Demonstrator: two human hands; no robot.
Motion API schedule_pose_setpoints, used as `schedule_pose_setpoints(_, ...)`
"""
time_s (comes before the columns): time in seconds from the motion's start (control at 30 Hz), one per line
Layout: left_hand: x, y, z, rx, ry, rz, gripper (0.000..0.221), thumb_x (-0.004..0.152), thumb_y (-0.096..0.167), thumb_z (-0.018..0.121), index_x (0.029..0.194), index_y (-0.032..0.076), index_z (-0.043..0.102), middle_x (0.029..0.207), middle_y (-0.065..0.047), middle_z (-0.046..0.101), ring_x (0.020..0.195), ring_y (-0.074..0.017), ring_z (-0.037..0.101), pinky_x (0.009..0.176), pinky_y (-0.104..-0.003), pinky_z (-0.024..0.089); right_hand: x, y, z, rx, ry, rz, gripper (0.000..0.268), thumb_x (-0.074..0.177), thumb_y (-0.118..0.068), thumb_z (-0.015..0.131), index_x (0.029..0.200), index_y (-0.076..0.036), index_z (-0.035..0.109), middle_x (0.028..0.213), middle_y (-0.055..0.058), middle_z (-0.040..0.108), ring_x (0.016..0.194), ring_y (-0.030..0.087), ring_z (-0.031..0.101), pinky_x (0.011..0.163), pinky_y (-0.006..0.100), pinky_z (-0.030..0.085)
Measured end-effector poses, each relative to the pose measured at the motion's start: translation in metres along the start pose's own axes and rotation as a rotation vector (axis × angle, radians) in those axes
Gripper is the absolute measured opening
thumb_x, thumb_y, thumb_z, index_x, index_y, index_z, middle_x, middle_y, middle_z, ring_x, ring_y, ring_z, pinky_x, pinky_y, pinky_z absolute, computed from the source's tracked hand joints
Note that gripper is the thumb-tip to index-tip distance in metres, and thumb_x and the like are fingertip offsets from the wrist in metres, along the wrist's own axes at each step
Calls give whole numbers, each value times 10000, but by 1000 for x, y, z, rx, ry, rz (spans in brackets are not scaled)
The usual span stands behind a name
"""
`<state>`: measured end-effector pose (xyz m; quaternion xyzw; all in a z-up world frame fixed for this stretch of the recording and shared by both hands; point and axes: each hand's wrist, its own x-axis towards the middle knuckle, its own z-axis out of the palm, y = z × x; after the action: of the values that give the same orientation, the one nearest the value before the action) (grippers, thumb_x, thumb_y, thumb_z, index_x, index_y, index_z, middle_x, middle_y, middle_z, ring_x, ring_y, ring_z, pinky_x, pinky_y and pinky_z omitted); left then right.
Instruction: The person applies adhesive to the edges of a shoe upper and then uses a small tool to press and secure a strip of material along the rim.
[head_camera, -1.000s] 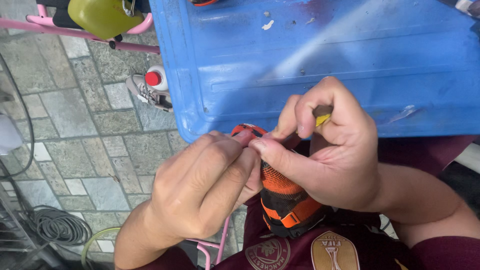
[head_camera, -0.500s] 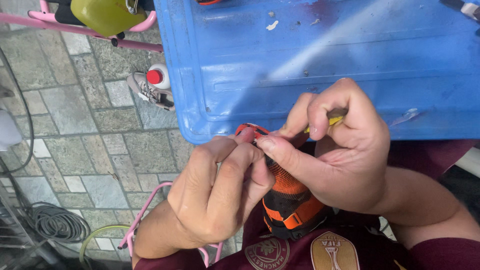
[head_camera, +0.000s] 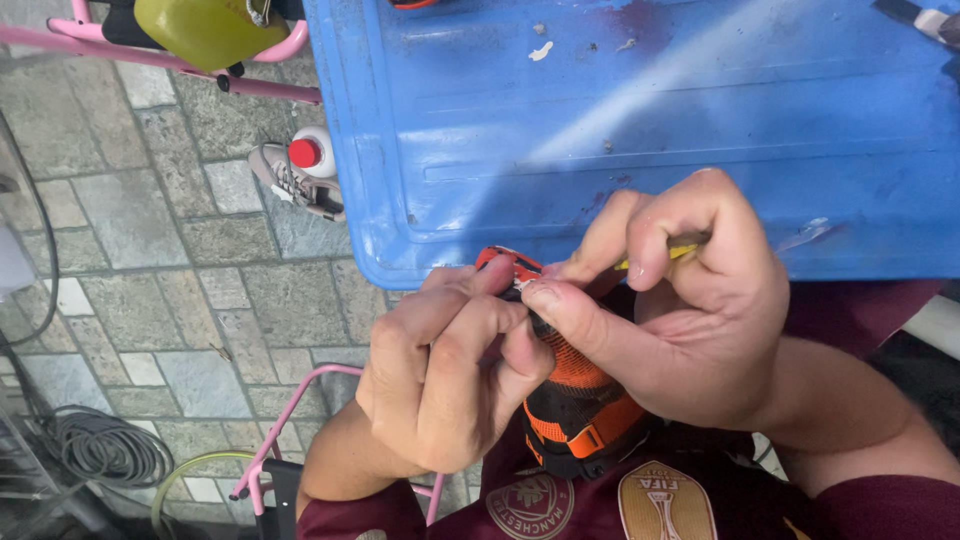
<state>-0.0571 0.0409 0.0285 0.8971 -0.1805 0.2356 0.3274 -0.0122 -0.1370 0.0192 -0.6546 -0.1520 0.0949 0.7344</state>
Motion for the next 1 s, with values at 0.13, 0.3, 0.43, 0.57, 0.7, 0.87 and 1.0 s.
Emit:
schedule_pose_setpoints(0.13,-10,-2,3,-53,6,-31,190,1002,29,765,1046,-93,626,1009,-131,545,921,-207,657,844,-375,636,-1,0,1,3,-12,-28,430,912,146,696,1002,-62,330,867,139,609,847,132,706,772,234,633)
schedule_pose_setpoints(0.3,-14,-1,8,-161,38,-79,205,996,-5,771,1094,-88,611,1058,-129,528,923,-207,649,874,-400,642,-2,1,1,-25,25,-26,443,897,143,715,985,-72,337,853,126,625,810,110,704,747,222,602)
schedule_pose_setpoints(0.43,-8,1,7,-164,42,-83,228,998,-6,783,1110,-93,604,1063,-131,526,945,-204,658,897,-407,639,-1,0,-1,-50,19,-40,448,898,144,717,999,-69,337,858,127,620,824,118,706,713,200,600)
schedule_pose_setpoints(0.57,1,4,-6,-89,55,-280,189,938,-10,752,1037,-78,606,998,-164,512,835,-200,629,744,-352,598,-4,-6,-1,-68,-30,-34,467,859,150,713,994,-58,317,876,155,645,825,142,718,751,239,616)
schedule_pose_setpoints(0.7,4,1,-14,-29,111,-408,129,978,15,719,1073,-18,638,1040,-134,564,815,-163,598,634,-253,525,-4,-4,-6,-76,55,-23,474,884,165,703,1029,-57,311,894,159,642,853,165,740,783,279,678)
schedule_pose_setpoints(0.87,0,-14,-9,-120,37,-450,80,909,-74,656,938,0,660,918,-97,615,762,-157,622,660,-298,506,-8,5,-21,-62,67,-45,472,874,145,708,1032,-66,317,884,147,631,863,183,749,831,325,699)
schedule_pose_setpoints(1.0,0,-10,0,-304,123,-518,134,912,-61,711,992,4,626,992,-121,592,826,-200,626,736,-293,534,-13,14,-31,-11,51,-96,475,865,85,737,1050,-75,329,931,166,655,907,189,741,862,348,688)
